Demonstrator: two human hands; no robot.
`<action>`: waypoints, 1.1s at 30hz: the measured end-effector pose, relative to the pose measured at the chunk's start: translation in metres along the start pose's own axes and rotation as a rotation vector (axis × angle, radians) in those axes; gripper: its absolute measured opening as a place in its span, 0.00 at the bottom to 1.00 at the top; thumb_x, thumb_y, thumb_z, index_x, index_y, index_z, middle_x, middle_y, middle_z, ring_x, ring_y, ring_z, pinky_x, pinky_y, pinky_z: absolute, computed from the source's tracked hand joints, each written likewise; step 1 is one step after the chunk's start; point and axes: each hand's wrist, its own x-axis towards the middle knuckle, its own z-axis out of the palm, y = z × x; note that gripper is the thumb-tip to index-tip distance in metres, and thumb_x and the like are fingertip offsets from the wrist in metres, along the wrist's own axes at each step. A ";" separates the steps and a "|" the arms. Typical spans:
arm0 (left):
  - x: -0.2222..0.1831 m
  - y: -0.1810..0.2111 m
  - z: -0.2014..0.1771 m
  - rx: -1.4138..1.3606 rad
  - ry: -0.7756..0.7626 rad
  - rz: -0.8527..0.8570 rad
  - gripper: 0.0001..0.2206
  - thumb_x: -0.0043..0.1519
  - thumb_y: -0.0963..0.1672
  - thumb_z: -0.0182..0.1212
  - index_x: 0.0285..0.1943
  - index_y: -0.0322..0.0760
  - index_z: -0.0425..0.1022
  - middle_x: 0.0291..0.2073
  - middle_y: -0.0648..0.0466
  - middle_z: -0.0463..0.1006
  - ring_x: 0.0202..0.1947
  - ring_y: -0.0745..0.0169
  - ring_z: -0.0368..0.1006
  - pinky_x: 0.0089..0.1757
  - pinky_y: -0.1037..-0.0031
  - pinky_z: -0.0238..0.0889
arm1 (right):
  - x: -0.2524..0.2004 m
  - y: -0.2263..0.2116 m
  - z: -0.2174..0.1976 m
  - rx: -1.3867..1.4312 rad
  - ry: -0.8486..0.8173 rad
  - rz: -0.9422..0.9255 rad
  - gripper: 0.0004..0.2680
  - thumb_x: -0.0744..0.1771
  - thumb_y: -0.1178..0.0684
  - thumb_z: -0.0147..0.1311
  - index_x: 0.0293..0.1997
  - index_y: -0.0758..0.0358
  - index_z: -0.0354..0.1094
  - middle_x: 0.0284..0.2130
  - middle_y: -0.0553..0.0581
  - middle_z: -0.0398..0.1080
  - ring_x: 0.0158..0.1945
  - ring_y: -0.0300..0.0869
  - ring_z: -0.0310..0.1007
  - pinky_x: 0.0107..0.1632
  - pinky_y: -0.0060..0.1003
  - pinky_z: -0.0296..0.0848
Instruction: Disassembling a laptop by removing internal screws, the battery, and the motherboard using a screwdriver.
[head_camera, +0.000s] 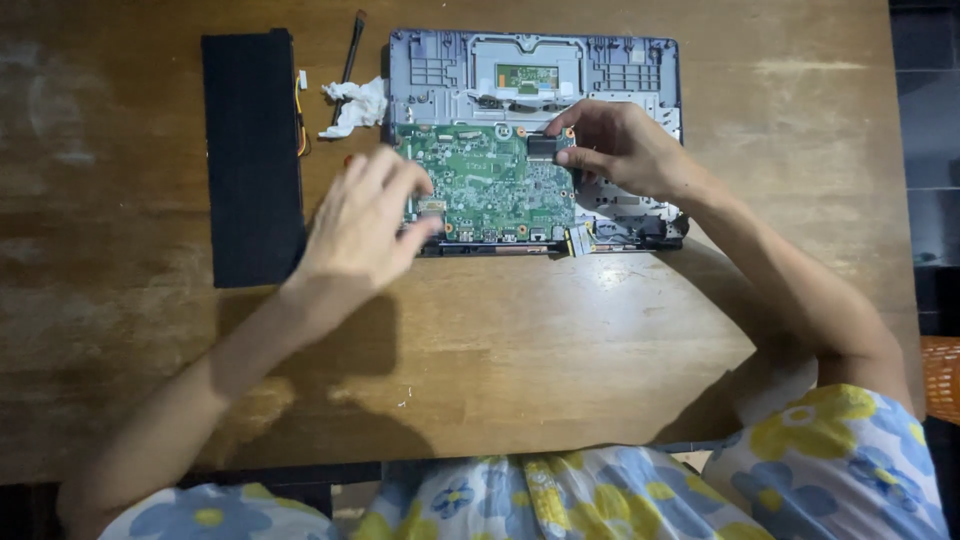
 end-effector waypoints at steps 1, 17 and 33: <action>-0.006 -0.003 0.005 0.000 -0.003 -0.001 0.14 0.63 0.49 0.64 0.51 0.42 0.70 0.53 0.50 0.70 0.52 0.52 0.66 0.53 0.53 0.64 | 0.000 -0.001 0.000 0.002 -0.001 0.001 0.10 0.69 0.57 0.57 0.56 0.62 0.68 0.25 0.48 0.69 0.26 0.33 0.68 0.32 0.26 0.72; -0.013 -0.029 0.038 -0.095 0.221 0.135 0.12 0.60 0.45 0.68 0.48 0.47 0.69 0.38 0.58 0.66 0.46 0.52 0.69 0.44 0.61 0.69 | 0.020 -0.014 0.095 -0.488 0.166 -0.622 0.08 0.68 0.52 0.61 0.47 0.64 0.71 0.32 0.59 0.67 0.37 0.52 0.69 0.43 0.43 0.72; -0.009 -0.034 0.039 -0.149 0.187 0.163 0.12 0.60 0.45 0.69 0.48 0.46 0.70 0.37 0.57 0.67 0.45 0.48 0.69 0.44 0.59 0.69 | 0.029 -0.013 0.116 -0.483 0.144 -0.597 0.08 0.67 0.50 0.62 0.39 0.61 0.68 0.32 0.53 0.60 0.40 0.51 0.64 0.45 0.44 0.65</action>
